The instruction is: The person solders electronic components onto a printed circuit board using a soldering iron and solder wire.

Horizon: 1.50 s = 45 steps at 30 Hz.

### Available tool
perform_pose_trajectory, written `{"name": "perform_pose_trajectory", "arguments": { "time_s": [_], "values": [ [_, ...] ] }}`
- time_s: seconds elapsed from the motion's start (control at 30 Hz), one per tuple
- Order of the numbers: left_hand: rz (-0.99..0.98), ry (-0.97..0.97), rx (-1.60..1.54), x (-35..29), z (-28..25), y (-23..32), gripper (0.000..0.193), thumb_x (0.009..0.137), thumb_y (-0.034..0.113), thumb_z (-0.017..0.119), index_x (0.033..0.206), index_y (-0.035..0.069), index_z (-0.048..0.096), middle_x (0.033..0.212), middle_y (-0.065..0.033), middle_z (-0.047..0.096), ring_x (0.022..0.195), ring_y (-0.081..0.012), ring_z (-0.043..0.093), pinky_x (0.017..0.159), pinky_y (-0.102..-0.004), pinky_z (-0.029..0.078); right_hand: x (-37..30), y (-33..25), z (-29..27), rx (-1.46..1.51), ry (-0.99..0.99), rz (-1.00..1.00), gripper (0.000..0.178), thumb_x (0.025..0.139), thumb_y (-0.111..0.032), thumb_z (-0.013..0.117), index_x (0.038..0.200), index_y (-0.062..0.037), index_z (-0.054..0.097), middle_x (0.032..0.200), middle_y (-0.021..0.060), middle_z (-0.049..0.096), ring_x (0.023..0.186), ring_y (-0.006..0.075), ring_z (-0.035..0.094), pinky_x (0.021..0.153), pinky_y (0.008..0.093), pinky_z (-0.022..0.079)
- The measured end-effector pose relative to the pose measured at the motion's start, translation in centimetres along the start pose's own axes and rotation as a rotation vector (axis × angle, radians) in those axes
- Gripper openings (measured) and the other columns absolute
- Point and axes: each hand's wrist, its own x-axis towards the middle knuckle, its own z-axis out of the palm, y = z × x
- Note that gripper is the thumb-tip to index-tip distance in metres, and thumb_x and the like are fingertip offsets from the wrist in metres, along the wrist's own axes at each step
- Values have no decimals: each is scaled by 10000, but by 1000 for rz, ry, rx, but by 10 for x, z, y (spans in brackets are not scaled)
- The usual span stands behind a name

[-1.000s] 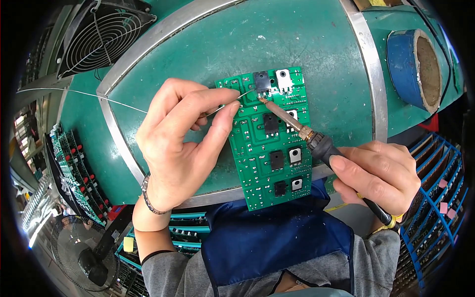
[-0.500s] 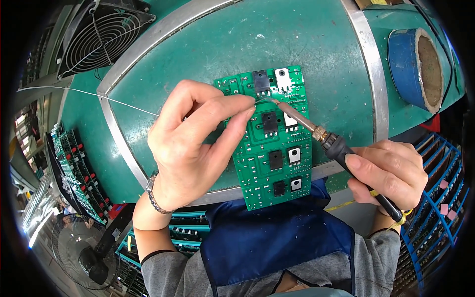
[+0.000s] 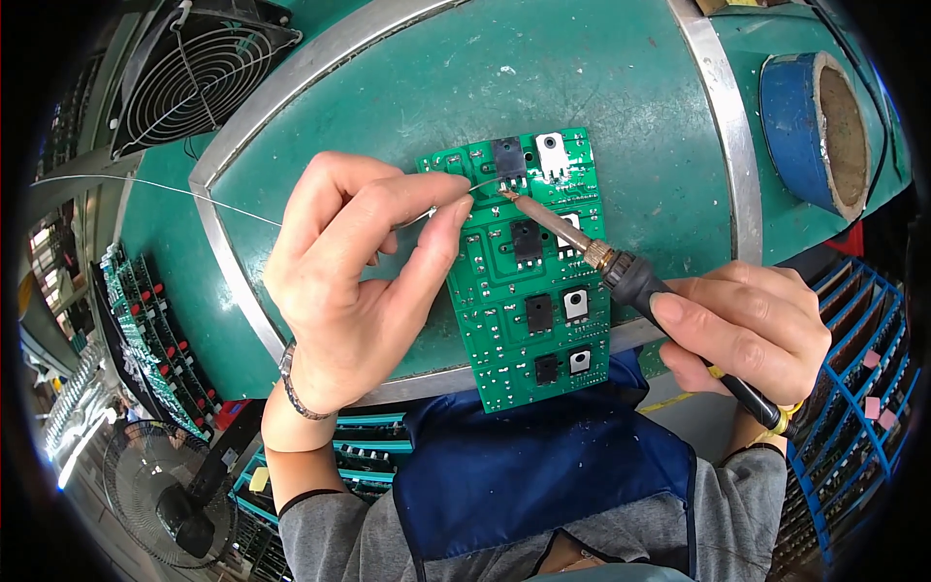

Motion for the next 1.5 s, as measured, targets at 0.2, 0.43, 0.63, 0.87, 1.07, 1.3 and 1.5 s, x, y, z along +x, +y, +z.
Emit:
{"name": "perform_pose_trajectory", "arguments": {
  "time_s": [0.2, 0.43, 0.63, 0.87, 1.07, 1.3, 1.5],
  "values": [
    [-5, -11, -12, 0, -1, 0, 174, 746, -46, 761, 897, 34, 727, 808, -7, 566, 633, -59, 449, 533, -204, 354, 0, -1, -4, 6, -32, -13, 327, 698, -20, 799, 1004, 41, 702, 806, 128, 656, 564, 190, 629, 452, 259, 509],
    [2, -69, 4, 0, -1, 6, 219, 730, -32, 777, 923, 61, 733, 819, -29, 564, 650, -108, 551, 523, -233, 440, -8, -6, -18, 26, -52, 33, 340, 732, -43, 802, 1042, 40, 689, 849, 147, 663, 602, 225, 645, 477, 281, 532],
    [14, -88, -10, -1, 4, 5, 219, 730, -31, 778, 927, 53, 729, 814, -36, 556, 654, -121, 567, 541, -247, 463, -8, -3, -19, 24, -103, 38, 393, 725, -36, 806, 1085, 44, 671, 867, 149, 662, 626, 232, 652, 502, 293, 546],
    [21, -88, 2, 1, 8, 4, 215, 730, -32, 779, 925, 44, 729, 810, -41, 546, 649, -125, 565, 540, -254, 458, -4, 2, -14, 5, -60, 19, 363, 670, 2, 813, 1011, 48, 699, 819, 141, 664, 594, 214, 644, 482, 277, 537],
    [4, -101, 16, -1, 10, 5, 207, 748, -24, 777, 938, 49, 741, 833, -23, 549, 660, -88, 533, 542, -222, 430, -4, 5, -13, 7, -46, -10, 352, 664, 23, 806, 998, 50, 702, 809, 145, 663, 578, 210, 640, 478, 274, 536],
    [33, -87, 29, 0, 12, 4, 231, 727, -14, 791, 943, 50, 740, 811, -28, 528, 613, -103, 525, 515, -248, 433, -7, 7, -11, -25, -39, -20, 256, 839, -180, 754, 968, 34, 695, 745, 150, 655, 566, 237, 644, 465, 287, 507],
    [19, -73, 46, 1, 7, 4, 242, 729, -28, 782, 954, 50, 740, 828, -38, 527, 649, -109, 532, 541, -243, 436, -3, 3, -16, 4, -74, 9, 366, 663, 32, 813, 1011, 41, 701, 834, 140, 664, 609, 225, 656, 511, 290, 555]
  ]
}}
